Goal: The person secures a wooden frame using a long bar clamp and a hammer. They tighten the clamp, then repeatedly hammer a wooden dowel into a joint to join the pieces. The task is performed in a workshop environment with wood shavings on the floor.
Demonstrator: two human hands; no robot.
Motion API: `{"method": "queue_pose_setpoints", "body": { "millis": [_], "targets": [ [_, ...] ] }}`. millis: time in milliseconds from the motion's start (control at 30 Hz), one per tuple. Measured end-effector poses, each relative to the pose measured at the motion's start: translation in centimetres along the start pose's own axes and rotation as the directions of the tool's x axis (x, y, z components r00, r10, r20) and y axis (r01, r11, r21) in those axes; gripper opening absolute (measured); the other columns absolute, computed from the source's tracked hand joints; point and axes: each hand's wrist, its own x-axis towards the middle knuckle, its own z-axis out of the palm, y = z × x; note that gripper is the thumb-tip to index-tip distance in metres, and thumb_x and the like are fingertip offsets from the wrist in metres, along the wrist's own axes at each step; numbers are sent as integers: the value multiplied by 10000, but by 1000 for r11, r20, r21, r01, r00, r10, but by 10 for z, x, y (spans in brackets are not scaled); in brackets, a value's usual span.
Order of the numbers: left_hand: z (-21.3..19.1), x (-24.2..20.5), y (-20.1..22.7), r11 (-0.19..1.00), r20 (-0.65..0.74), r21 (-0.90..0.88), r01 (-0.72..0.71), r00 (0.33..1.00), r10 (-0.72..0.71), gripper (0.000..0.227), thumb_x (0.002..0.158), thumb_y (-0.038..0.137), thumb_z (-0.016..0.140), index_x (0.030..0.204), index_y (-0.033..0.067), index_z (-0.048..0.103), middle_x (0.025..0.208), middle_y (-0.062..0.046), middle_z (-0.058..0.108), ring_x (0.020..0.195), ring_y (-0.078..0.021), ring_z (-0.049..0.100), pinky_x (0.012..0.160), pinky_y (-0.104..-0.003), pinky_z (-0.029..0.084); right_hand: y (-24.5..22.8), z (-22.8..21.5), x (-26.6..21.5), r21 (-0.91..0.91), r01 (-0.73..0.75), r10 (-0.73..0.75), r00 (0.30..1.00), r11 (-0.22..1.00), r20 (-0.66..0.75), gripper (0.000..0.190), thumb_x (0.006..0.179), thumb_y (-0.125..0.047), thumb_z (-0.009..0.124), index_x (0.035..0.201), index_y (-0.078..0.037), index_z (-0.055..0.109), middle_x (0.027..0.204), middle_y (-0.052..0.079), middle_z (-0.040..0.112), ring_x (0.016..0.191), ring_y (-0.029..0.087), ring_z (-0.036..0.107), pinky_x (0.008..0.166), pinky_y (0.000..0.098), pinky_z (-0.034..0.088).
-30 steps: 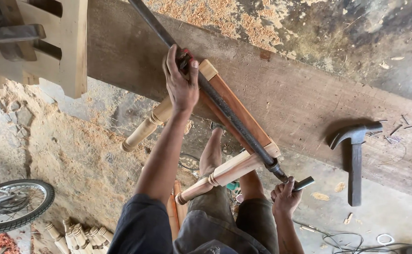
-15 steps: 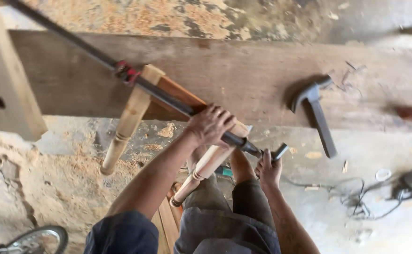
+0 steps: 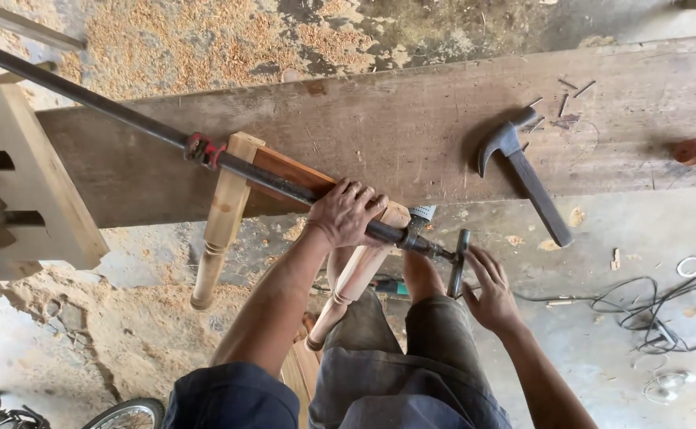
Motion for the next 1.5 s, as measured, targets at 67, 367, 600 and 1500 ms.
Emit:
{"method": "queue_pose_setpoints", "body": {
  "millis": [67, 367, 600, 1500],
  "targets": [
    [-1, -2, 5, 1000, -10, -22, -15, 1000, 15, 1106, 721, 984, 413, 1451, 166, 556, 1395, -211, 588, 1266, -402, 578, 1169, -553, 325, 45, 20, -15, -203, 72, -68, 997, 977, 27, 683, 830, -169, 732, 1458, -52, 492, 1474, 223, 540, 1339, 389, 508, 1040, 461, 470],
    [-17, 9, 4, 999, 91, 30, -42, 995, 39, 1121, 733, 1002, 370, 1444, 157, 559, 1382, -206, 600, 1282, -386, 567, 1123, -546, 382, 20, 24, -6, 122, -427, 444, 870, 896, -214, 594, 900, -125, 721, 1437, -45, 481, 1222, 180, 697, 1038, 286, 728, 786, 399, 619],
    [-21, 5, 5, 998, 18, 52, -22, 1000, 21, 1067, 729, 977, 409, 1404, 170, 590, 1336, -209, 616, 1205, -397, 606, 1072, -556, 403, 53, 48, -15, 172, -293, 312, 945, 940, -96, 804, 915, -153, 748, 1595, -76, 327, 1460, 185, 570, 1278, 333, 636, 997, 423, 569],
    [-20, 14, 5, 992, -158, 122, -28, 986, 47, 1028, 714, 994, 401, 1246, 170, 708, 1118, -176, 755, 1022, -361, 731, 974, -531, 541, 62, 42, -12, 310, -336, 365, 930, 889, -37, 469, 1002, -422, 560, 1204, -2, 617, 920, 183, 699, 764, 251, 710, 673, 382, 562]
  ]
}}
